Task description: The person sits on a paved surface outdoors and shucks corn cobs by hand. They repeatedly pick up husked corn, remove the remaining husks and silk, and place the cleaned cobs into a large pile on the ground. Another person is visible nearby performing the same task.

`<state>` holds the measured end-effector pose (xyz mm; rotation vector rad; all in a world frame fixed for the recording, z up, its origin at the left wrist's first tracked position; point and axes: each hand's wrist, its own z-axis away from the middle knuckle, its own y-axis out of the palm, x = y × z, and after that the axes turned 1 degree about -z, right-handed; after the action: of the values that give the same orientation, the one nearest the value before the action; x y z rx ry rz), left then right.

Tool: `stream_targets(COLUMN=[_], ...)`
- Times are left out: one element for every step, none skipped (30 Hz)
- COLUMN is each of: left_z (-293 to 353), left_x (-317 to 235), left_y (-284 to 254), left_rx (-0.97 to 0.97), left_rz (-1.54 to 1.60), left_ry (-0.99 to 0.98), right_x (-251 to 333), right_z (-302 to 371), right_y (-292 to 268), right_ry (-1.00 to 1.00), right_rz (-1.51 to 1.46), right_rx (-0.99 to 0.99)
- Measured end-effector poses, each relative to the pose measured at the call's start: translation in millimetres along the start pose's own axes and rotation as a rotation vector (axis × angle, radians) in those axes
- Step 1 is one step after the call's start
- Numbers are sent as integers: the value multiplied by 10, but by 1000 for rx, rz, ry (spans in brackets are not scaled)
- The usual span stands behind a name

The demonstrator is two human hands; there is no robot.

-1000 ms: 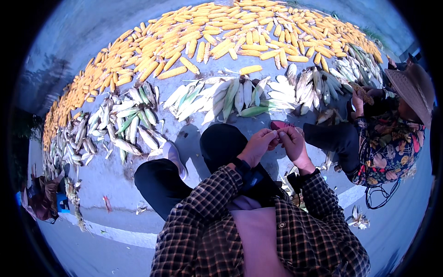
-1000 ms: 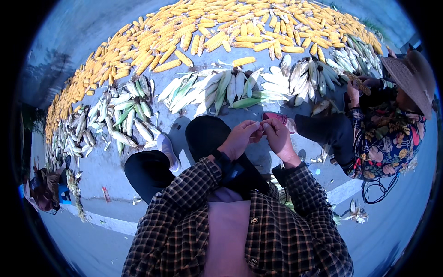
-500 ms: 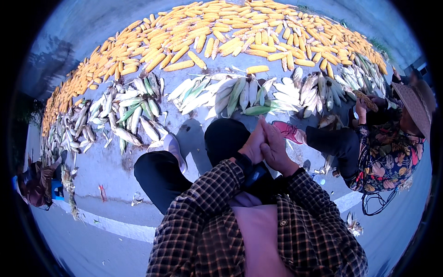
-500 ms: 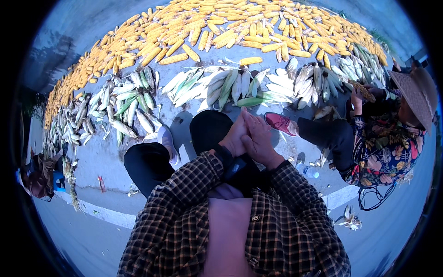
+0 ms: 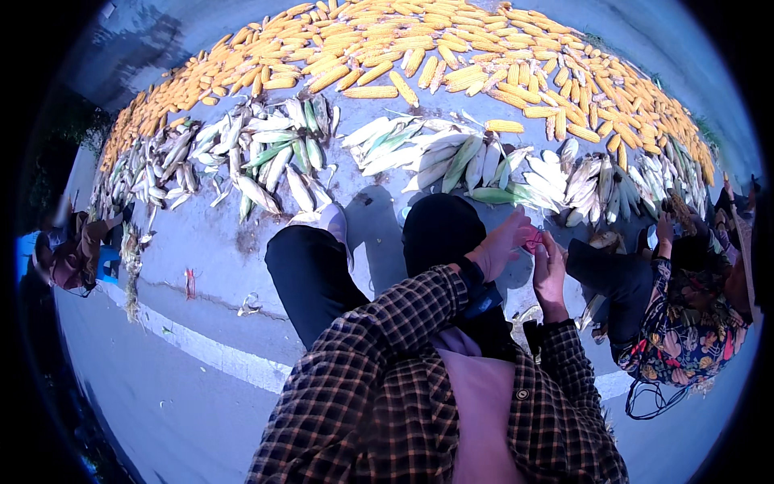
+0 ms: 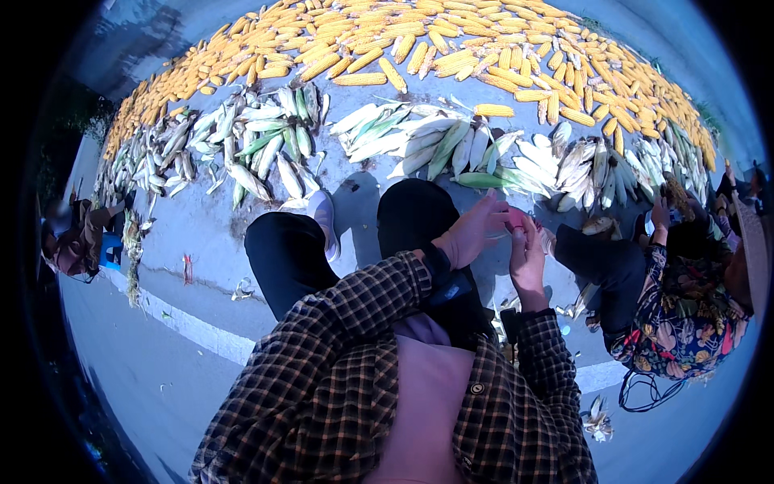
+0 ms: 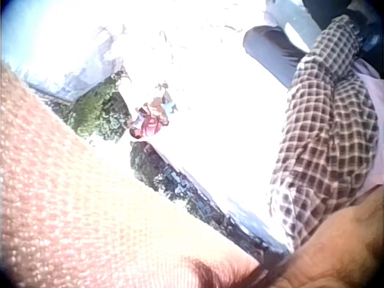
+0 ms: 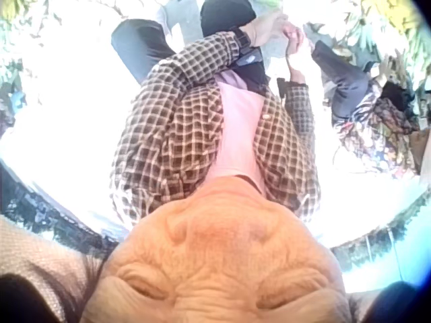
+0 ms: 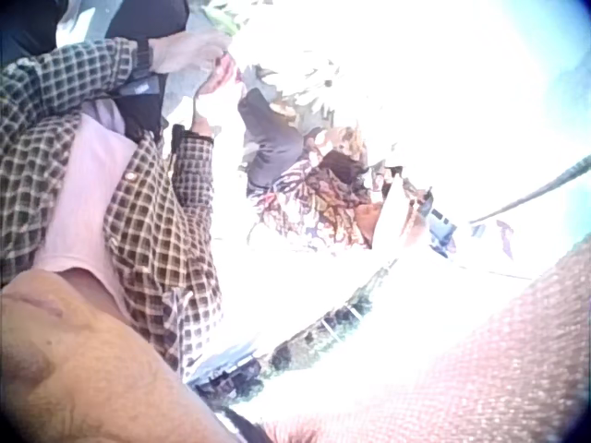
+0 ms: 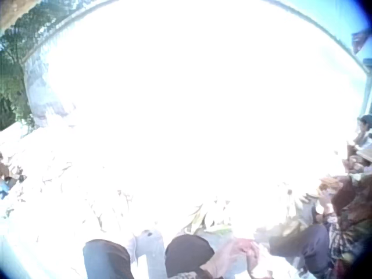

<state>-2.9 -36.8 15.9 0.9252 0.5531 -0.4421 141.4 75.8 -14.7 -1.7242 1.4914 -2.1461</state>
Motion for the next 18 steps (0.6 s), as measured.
stream_targets(left_z=[-28,-48,-78,-52,-4,-79,-150,-173,-177,-143,-195,-258,-341,-300,-193,-93,-21,-34], left_x=[26,55,87,98,94,128,164,131,118,97,169,246,273,214,131,59,6,12], left_y=[2,-6,2,-22,-36,-81,-113,-92,-72,-65,-141,-207,-227,-194,-129,-54,-29,-23], left_rx=[21,38,65,155,241,268,288,300,224,146,155,165,194,205,213,227,256,235], left_rz=[7,14,49,-67,-186,-49,97,233,279,333,319,305,278,262,247,232,221,164], left_ry=[-2,-7,-12,133,277,191,108,20,-21,-66,-74,-83,-98,-73,-53,-40,-41,-28], right_x=[267,493,698,811,899,945,832,713,587,498,531,371,23,-304,-570,-818,-897,-976], right_z=[-41,-61,-61,-63,-55,-50,-45,-50,-57,-71,-137,-127,-104,-77,1,120,160,142], right_y=[-33,-26,-7,42,99,149,264,315,342,358,368,405,424,418,374,293,254,248], right_ry=[-118,-231,-345,-444,-543,-641,-613,-543,-470,-391,-417,-332,-245,-157,-135,-107,-85,-32], right_rz=[-112,-230,-264,-139,-14,111,34,-33,-98,-163,-198,-117,-25,67,137,210,280,105], right_rx=[-5,-7,19,30,40,49,76,106,134,169,180,218,232,248,257,262,274,263])
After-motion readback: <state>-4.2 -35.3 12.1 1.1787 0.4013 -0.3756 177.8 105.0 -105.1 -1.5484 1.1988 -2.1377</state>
